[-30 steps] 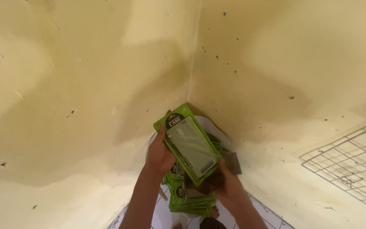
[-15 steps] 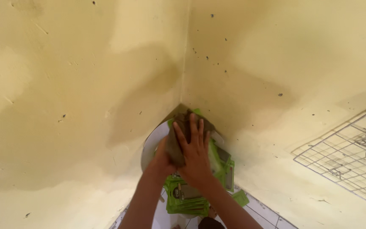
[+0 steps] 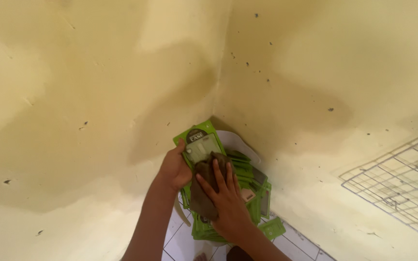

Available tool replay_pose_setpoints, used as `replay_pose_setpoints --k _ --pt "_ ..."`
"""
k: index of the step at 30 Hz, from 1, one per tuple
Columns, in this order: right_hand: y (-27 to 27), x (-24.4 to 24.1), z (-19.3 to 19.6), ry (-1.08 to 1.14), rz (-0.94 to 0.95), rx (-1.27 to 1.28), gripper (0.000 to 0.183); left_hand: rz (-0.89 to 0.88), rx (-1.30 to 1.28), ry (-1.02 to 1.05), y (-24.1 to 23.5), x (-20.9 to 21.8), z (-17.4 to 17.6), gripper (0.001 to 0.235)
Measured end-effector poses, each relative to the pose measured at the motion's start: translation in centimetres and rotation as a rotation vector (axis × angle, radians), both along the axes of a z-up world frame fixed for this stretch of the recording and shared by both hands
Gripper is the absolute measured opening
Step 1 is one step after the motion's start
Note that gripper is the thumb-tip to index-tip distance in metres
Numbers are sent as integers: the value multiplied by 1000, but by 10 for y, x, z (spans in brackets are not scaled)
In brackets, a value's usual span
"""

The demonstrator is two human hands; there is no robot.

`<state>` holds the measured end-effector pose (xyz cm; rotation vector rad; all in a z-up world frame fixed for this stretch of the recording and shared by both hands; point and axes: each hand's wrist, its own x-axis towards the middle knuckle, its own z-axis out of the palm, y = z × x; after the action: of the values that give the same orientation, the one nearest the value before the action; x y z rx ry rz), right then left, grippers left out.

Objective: The person repeatedly picks packaged phone cases from a white bucket on the floor and hangs them on a wall-mounted wire rack. The person handles the items one at a time, moving between the bucket and the rack to fill available hooks.

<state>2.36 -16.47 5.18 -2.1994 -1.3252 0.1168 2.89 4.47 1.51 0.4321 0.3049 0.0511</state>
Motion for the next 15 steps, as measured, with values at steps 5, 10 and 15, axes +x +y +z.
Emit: replay_pose_setpoints --k 5,10,15 --pt "-34 -1 -67 315 -15 -114 108 -7 64 -88 11 -1 28 64" --pt "-67 35 -193 561 -139 -280 70 54 284 -60 21 -20 74 61" --pt "-86 76 -225 1281 -796 -83 64 64 313 -16 16 -37 74 58"
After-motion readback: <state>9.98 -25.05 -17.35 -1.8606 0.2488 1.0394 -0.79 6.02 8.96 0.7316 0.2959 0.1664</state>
